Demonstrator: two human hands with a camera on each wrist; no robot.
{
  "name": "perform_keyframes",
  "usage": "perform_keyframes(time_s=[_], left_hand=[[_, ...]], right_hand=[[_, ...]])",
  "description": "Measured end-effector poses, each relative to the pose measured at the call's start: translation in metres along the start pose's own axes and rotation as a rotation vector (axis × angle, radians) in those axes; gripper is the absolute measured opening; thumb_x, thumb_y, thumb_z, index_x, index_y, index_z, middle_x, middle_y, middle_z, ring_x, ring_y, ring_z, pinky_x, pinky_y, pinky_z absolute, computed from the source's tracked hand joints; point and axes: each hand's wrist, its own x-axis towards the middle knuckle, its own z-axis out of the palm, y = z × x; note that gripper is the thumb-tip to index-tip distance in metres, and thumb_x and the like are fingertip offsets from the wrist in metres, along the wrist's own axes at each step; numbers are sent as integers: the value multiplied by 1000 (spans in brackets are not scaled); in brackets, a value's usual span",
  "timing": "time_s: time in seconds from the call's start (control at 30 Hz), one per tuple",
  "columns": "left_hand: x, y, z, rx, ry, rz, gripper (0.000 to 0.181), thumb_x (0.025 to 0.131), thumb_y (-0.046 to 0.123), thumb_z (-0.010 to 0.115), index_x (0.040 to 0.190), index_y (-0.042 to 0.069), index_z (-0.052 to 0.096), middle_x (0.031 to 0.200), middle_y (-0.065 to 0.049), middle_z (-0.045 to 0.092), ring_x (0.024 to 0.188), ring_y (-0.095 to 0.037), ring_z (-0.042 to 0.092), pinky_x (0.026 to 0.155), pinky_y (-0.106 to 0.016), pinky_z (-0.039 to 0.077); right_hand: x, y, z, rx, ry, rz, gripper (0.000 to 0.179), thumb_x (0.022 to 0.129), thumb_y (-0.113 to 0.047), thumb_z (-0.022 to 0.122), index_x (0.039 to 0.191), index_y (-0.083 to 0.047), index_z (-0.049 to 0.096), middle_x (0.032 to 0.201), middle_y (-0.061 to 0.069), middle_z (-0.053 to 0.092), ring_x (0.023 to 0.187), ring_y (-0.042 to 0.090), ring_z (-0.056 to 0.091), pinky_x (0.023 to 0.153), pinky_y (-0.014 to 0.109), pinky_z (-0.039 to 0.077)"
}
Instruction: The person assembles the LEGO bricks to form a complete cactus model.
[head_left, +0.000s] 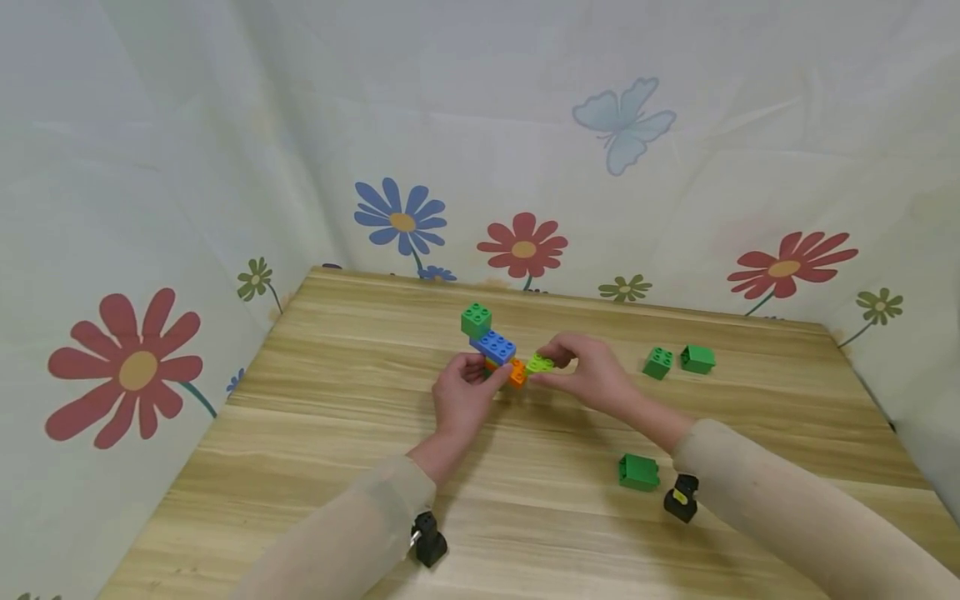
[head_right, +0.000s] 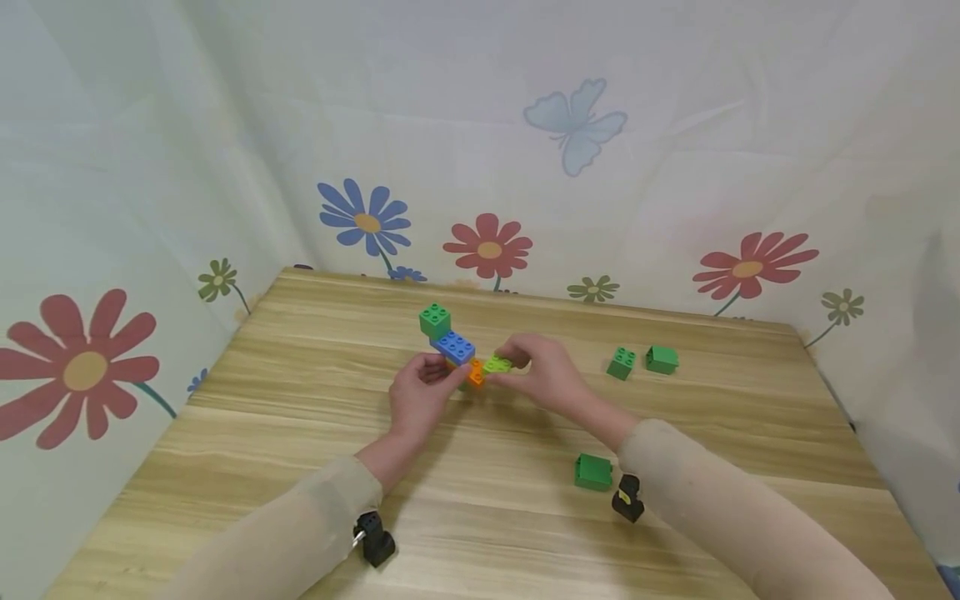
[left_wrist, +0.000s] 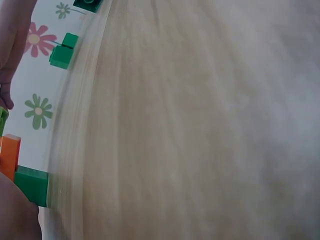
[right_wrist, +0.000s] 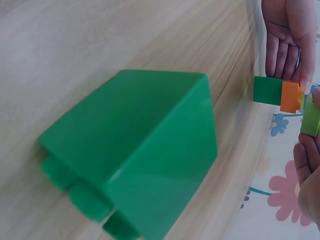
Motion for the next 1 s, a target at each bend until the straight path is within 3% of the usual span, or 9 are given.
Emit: perform_keyframes(time_s=[0.43,0.77,1.0], left_hand=[[0,0,1,16,4,21,34,88,25,92,109,7,72,113,-10,77,109,-26,74,96,-40,62],[-2,1,1,22,-3,14,32,89,23,91,108,6,72,112,-10,77,108,-27,74,95,-39,63],[0,2,1,22,-2,6,32,89,24,91,107,8,71,112,-9,77,108,-25,74,94,-38,63]], right_hand=[[7,-1,9,5,-23,20,29,86,-22,93,107,-9,76,98,0,76,89,19,67,84,44,63],[7,-6,11,19,-54,-5,27,85,-21,94,101,-10,75,96,0,73,90,35,68,82,50,62],[10,-8,10,15,-61,4,27,84,-22,94,97,-11,73,94,1,70,88,31,65,81,49,61]])
